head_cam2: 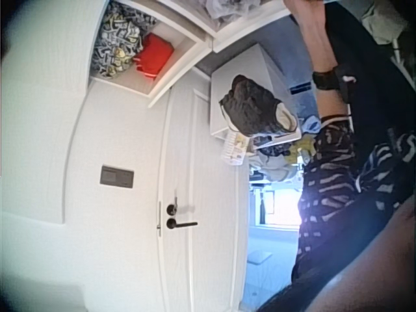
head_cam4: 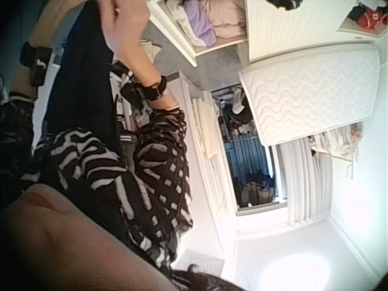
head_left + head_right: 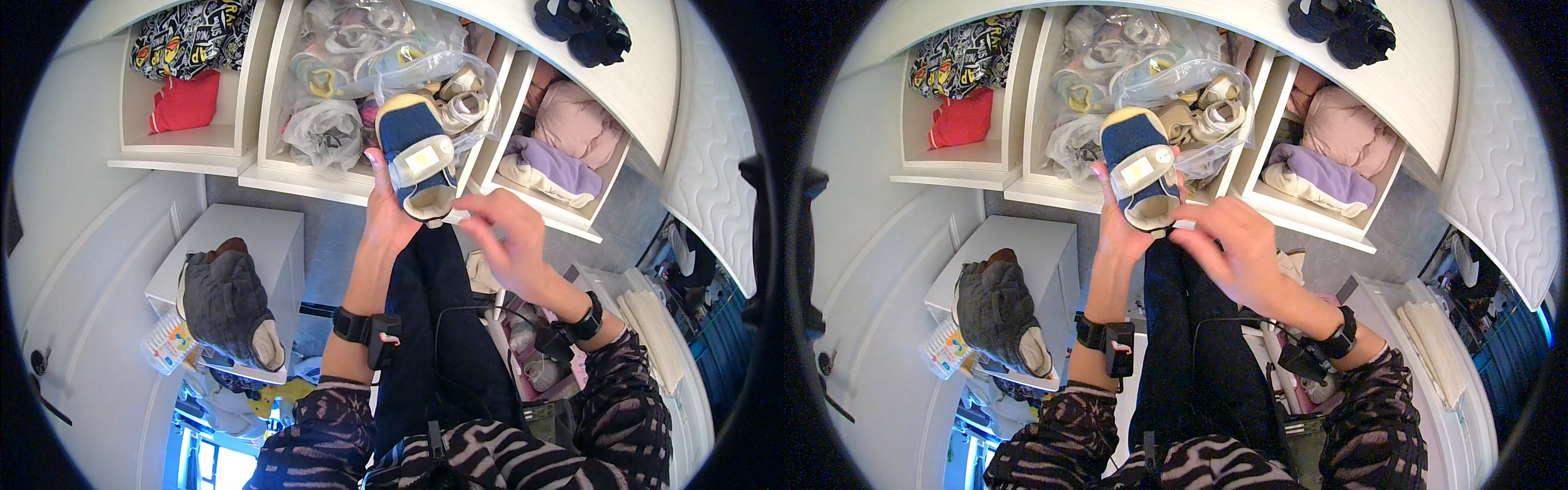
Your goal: The person sits on the floor and organizes items in a white drawer. They fold a beige garment and place it in the drawer, then pick up and inspect several pairs of shoes, including black sneakers and colorful children's shoes, before placing them back. Finally, they open another drawer and fold a light green garment.
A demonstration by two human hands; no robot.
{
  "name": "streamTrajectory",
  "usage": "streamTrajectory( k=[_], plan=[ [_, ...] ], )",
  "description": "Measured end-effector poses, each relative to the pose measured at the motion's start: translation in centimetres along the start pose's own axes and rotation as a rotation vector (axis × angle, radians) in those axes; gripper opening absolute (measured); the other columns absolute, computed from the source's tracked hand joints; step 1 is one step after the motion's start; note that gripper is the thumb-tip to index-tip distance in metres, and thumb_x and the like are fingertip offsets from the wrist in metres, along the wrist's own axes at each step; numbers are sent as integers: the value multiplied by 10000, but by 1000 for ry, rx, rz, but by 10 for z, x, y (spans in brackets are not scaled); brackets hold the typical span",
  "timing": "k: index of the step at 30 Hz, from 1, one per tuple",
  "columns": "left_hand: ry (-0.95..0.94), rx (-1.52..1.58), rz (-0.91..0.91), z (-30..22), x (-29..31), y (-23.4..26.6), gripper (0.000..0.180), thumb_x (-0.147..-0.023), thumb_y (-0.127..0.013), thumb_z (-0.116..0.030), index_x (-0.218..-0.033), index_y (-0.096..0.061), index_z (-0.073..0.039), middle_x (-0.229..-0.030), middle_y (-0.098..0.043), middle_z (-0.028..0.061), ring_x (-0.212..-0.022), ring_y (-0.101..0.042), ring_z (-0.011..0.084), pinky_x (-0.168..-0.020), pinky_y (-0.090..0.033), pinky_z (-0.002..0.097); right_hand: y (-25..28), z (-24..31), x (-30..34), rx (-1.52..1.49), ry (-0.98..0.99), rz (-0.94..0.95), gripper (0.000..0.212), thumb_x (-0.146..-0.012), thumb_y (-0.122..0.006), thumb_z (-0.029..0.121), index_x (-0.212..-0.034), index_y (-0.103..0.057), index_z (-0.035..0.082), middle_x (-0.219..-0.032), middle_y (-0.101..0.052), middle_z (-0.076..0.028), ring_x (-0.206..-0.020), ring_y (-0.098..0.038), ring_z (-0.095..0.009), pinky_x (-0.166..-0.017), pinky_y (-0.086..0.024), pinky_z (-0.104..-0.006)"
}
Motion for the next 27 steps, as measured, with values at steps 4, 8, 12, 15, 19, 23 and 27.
streamTrajectory(
  k=[4, 8, 12, 15, 19, 23, 27],
  plan=[
    [-109, -210, 57, -5, 7, -4, 970, -742, -338, -764, -1356, -357, -14, -1257, -518, 146, -1082, -544, 259, -917, -459, 403, -13, -3, -2, 348, 22, 229, 312, -710, -694, 132, -1014, -621, 129, -697, -500, -63, -655, -559, -242, -554, -460, -363],
    [-142, -322, 124, -9, 11, -6, 955, -746, -344, -749, -1388, -315, -43, -1333, -461, 172, -1193, -493, 265, -972, -437, 415, -16, -4, -2, 301, 108, 181, 295, -677, -689, 98, -964, -622, 108, -705, -489, -61, -652, -556, -242, -553, -459, -365],
    [-129, -276, 154, -9, 12, -4, 971, -732, -364, -753, -1399, -294, -51, -1340, -448, 189, -1194, -492, 282, -964, -447, 421, -14, -3, 0, 236, 136, 155, 277, -662, -687, 64, -931, -622, 88, -696, -477, -63, -651, -554, -248, -551, -458, -362],
    [-114, -267, 191, -9, 13, -4, 978, -722, -376, -756, -1402, -290, -58, -1346, -439, 197, -1189, -495, 294, -968, -442, 430, -14, -4, 1, 215, 133, 144, 288, -654, -690, 45, -930, -615, 80, -701, -481, -69, -658, -559, -252, -553, -459, -358],
    [-123, -258, 198, -10, 13, -9, 959, -743, -356, -746, -1386, -313, -37, -1340, -451, 178, -1176, -507, 281, -980, -431, 426, -19, -6, 1, 212, 132, 106, 355, -638, -692, 28, -973, -584, 72, -743, -519, -87, -689, -576, -268, -562, -466, -352],
    [-74, -306, 121, -14, 13, -19, 828, -847, -263, -682, -1335, -386, -24, -1275, -514, 134, -1151, -524, 260, -963, -438, 415, -24, -7, -1, 24, -50, 78, 349, -704, -708, 61, -1012, -545, 60, -753, -535, -85, -667, -577, -214, -586, -472, -309],
    [-68, -242, 31, -25, 11, -26, 724, -911, -239, -621, -1300, -425, -40, -1227, -545, 106, -1102, -555, 237, -926, -463, 409, -14, -11, -8, -213, -289, -43, 305, -795, -662, 38, -1061, -514, 33, -876, -549, -39, -749, -540, -110, -684, -447, -242]
  ],
)
Point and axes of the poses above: each hand's wrist, its own x-axis away from the middle knuckle, its own y-axis out of the back of the hand, z = x × y, the point moved 2 cm from there along -x, towards the middle knuckle
